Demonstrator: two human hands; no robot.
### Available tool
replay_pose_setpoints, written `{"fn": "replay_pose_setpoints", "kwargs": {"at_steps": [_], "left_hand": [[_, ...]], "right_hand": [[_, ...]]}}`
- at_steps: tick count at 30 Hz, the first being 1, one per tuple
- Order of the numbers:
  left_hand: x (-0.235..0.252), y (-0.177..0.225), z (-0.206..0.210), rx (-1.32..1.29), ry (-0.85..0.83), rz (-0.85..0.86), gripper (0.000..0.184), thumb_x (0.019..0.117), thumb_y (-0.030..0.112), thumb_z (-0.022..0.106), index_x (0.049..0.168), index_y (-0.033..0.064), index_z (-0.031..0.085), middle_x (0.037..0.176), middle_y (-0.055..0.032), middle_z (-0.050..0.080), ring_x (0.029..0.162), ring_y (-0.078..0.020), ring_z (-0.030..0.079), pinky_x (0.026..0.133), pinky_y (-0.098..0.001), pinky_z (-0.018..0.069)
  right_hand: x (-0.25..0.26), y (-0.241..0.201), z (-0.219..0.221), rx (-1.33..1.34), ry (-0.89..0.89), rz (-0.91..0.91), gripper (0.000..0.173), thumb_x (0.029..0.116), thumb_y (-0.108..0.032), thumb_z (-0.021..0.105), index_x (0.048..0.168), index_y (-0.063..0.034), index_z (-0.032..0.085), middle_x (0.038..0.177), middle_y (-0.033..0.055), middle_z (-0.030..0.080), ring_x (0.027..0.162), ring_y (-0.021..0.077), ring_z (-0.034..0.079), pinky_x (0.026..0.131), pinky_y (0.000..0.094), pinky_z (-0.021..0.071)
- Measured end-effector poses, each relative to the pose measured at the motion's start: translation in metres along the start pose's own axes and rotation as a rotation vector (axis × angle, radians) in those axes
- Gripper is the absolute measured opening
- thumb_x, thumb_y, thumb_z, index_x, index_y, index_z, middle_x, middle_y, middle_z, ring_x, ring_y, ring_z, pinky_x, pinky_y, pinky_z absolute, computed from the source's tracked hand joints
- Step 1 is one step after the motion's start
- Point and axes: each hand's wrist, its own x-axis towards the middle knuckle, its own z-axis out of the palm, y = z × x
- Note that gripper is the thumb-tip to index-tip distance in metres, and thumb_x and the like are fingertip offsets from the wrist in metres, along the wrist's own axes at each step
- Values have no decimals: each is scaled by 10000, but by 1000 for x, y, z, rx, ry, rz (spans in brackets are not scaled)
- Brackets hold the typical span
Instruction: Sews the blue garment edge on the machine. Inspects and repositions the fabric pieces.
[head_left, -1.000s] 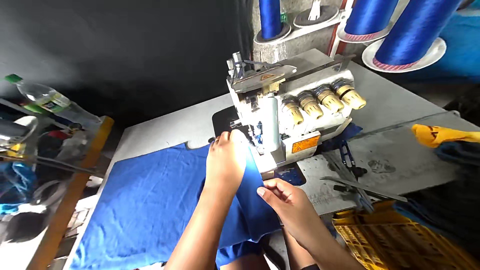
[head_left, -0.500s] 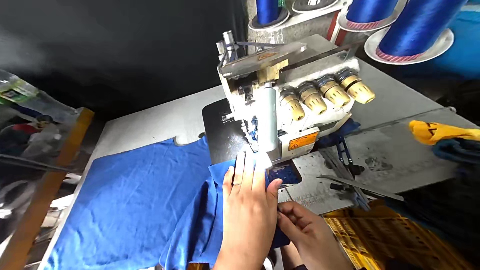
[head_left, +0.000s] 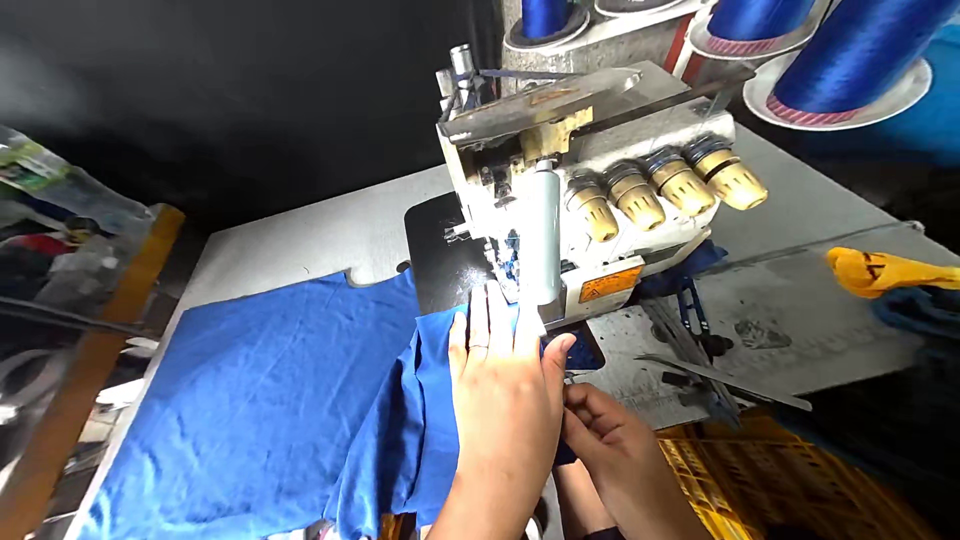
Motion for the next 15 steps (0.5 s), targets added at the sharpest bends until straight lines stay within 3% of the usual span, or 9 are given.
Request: {"fn": "replay_pose_setpoints", "kwargs": {"at_steps": [3,5,7,9,10,12,14,15], "left_hand": [[1,-1,-2,-43,-15,10,634,1056,568,358,1438,128,605,1489,-127,563,1456,-315,441,1206,-596,277],[-1,-13,-11,-252,16,19,553,1049,511,459,1396,120,638,1458,-99,593,1441,-284,462,1211,-564,307],[-14,-40,-29,-421,112,-36,431,1048,377,538,1371,114,648,1481,-80,569,1427,-237,478,1177,-497,397],[-40,-78,-47,-386,241,-200,377,1053,266,527,1333,42,644,1438,-135,593,1351,-270,552,1077,-476,492],[-56,-96,-54,-324,259,-323,405,1056,268,511,1323,-13,628,1399,-207,600,1301,-357,572,1026,-533,499],[-86,-128,-58,-223,171,-529,578,1039,375,525,1343,-115,571,1365,-373,541,1265,-581,496,1007,-729,379],[-111,-147,-58,-176,-46,-586,699,974,477,609,1365,-102,565,1429,-382,484,1321,-654,389,1016,-825,265],[-119,-152,-55,-151,-94,-544,672,930,483,667,1320,-62,618,1428,-347,507,1315,-647,399,985,-835,272]], "right_hand": [[1,3,0,-27,11,-17,116,982,-138,642,1034,-48,692,869,-8,730,772,42,693,705,201,592],[1,1,-2,-44,10,15,154,986,-163,646,1067,-45,703,896,-3,733,782,52,692,699,209,589],[2,-2,-3,-63,1,57,190,999,-199,623,1103,-59,698,877,-30,719,732,32,662,638,199,555],[3,-3,-6,-69,-23,69,220,1013,-244,607,1122,-73,692,871,-48,708,701,18,632,606,191,524],[5,-3,-7,-67,-36,85,230,1014,-267,605,1120,-82,692,868,-52,710,702,19,629,612,195,521],[9,-7,-8,-83,-49,128,240,1006,-305,613,1103,-105,701,836,-62,700,697,20,618,620,204,507],[13,-11,-6,-98,-57,180,251,990,-326,626,1108,-118,703,844,-56,711,726,29,633,642,217,508],[15,-12,-5,-99,-64,197,251,978,-317,643,1118,-115,698,863,-40,721,758,45,655,674,232,529]]}}
